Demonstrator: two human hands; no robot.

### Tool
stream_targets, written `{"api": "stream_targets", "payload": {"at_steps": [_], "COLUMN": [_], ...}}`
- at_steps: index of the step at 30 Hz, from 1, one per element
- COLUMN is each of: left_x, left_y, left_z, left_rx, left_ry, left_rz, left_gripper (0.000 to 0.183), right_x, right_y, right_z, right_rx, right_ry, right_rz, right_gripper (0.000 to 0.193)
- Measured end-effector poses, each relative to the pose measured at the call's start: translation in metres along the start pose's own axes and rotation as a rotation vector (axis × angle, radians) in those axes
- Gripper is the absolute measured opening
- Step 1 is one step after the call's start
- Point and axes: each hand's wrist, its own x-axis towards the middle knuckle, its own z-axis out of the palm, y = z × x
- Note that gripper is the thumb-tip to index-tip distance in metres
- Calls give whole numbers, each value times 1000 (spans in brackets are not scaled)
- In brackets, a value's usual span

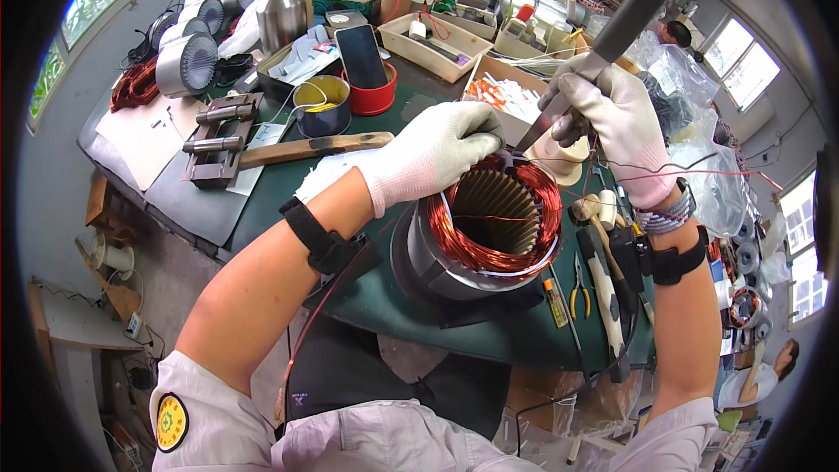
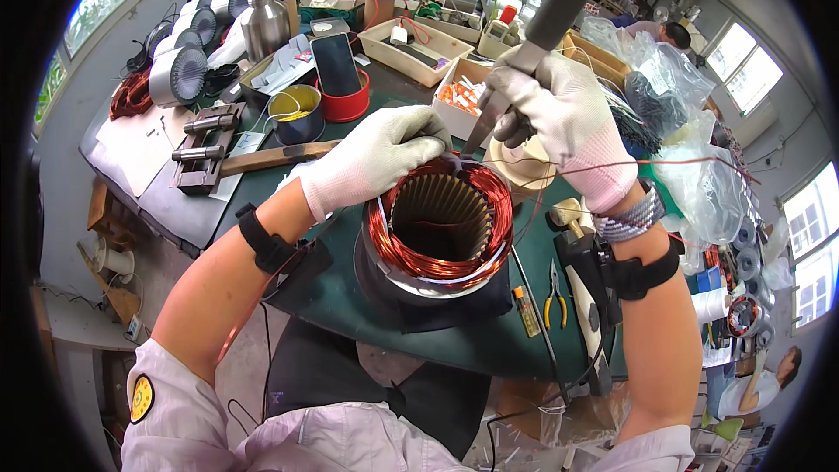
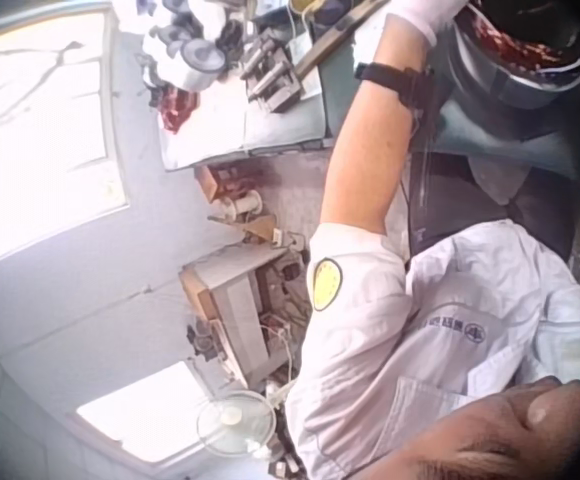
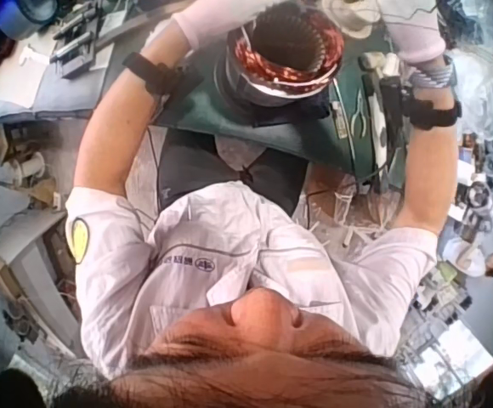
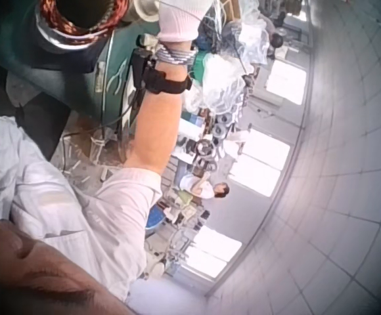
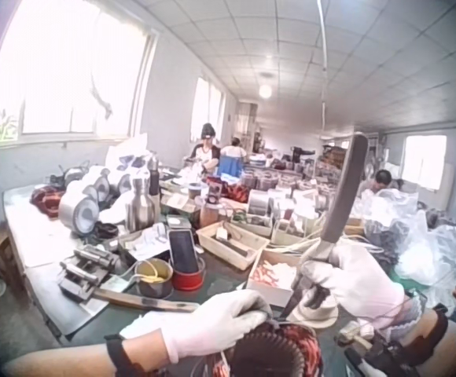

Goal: Manually assembling and hammering components of an electric motor stator/rotor on a cluttered workbench.

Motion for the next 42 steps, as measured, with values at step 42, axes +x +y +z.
{"api": "stream_targets", "payload": {"at_steps": [42], "left_x": [1], "left_y": [30], "left_z": [-23], "left_rx": [498], "left_ry": [-49], "left_rz": [109], "left_gripper": [24], "right_x": [-56], "right_y": [-14], "right_z": [25], "right_rx": [-131], "right_ry": [405], "right_rz": [-161], "right_gripper": [19]}}
